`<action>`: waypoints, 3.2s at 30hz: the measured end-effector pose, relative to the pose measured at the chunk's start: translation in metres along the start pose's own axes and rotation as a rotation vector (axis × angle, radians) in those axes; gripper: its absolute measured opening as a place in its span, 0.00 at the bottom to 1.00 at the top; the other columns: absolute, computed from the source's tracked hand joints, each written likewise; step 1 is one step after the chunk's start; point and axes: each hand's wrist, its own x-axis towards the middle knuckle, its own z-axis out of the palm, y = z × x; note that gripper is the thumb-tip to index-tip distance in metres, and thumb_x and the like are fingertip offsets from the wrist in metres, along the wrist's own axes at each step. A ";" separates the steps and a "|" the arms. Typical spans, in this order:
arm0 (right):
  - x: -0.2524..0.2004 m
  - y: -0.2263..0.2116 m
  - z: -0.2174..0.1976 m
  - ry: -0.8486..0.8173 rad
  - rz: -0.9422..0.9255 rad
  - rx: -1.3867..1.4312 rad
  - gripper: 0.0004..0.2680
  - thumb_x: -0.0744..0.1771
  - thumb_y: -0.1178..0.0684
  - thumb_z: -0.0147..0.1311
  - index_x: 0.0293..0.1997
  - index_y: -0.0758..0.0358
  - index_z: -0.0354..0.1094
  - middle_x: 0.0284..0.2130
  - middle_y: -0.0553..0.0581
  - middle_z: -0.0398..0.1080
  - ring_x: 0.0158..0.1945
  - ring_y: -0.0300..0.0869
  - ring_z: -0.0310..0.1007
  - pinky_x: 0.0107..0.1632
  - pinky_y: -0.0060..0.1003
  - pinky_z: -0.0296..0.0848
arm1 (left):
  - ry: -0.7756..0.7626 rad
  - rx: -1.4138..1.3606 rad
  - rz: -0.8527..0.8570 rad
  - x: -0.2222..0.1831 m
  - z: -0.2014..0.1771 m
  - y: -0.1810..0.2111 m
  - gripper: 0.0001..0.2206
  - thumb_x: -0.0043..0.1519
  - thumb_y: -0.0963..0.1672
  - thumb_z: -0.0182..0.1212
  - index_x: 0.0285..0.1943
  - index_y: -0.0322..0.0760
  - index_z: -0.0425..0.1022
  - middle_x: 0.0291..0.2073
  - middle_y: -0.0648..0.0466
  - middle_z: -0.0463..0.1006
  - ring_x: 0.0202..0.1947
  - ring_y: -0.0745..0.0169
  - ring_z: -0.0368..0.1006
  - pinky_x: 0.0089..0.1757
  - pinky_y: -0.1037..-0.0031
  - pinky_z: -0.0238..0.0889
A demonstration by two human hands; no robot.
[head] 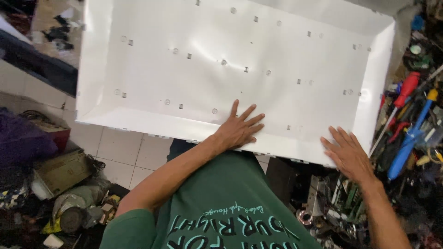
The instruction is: Reinstalling the internal layers and the LCD panel of a television during a repair process.
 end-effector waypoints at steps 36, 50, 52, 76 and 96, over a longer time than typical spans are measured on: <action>0.322 -0.179 0.021 0.188 0.105 0.014 0.25 0.70 0.28 0.35 0.76 0.39 0.53 0.79 0.48 0.40 0.82 0.44 0.30 0.79 0.48 0.27 | 0.083 -0.345 -0.834 -0.126 -0.055 -0.204 0.30 0.73 0.59 0.35 0.82 0.49 0.49 0.81 0.46 0.38 0.80 0.45 0.28 0.72 0.50 0.17; 0.371 -0.178 0.011 0.303 0.176 0.102 0.25 0.71 0.27 0.36 0.78 0.37 0.48 0.80 0.43 0.32 0.81 0.44 0.22 0.77 0.52 0.22 | 0.595 -0.200 -0.749 -0.145 -0.001 -0.297 0.15 0.72 0.52 0.49 0.61 0.48 0.74 0.60 0.56 0.72 0.64 0.58 0.63 0.64 0.62 0.48; 0.370 -0.179 0.011 0.304 0.190 0.117 0.25 0.71 0.27 0.36 0.78 0.37 0.49 0.80 0.42 0.33 0.81 0.43 0.22 0.77 0.51 0.22 | 0.809 0.011 -0.753 -0.170 -0.001 -0.334 0.08 0.71 0.49 0.57 0.51 0.50 0.80 0.46 0.61 0.80 0.51 0.60 0.76 0.56 0.63 0.64; 0.249 -0.194 0.030 0.515 0.205 0.250 0.21 0.72 0.46 0.53 0.74 0.58 0.53 0.76 0.61 0.47 0.79 0.59 0.45 0.76 0.63 0.47 | 0.250 0.433 -0.801 -0.314 0.009 -0.463 0.13 0.71 0.45 0.70 0.64 0.47 0.89 0.47 0.51 0.85 0.46 0.49 0.81 0.39 0.63 0.73; 0.253 -0.226 0.010 0.609 0.379 0.530 0.20 0.69 0.45 0.59 0.69 0.55 0.63 0.60 0.57 0.69 0.67 0.49 0.66 0.74 0.51 0.55 | 0.709 -0.887 -0.740 -0.135 -0.080 -0.235 0.06 0.68 0.40 0.68 0.51 0.32 0.81 0.36 0.42 0.81 0.25 0.58 0.70 0.31 0.68 0.64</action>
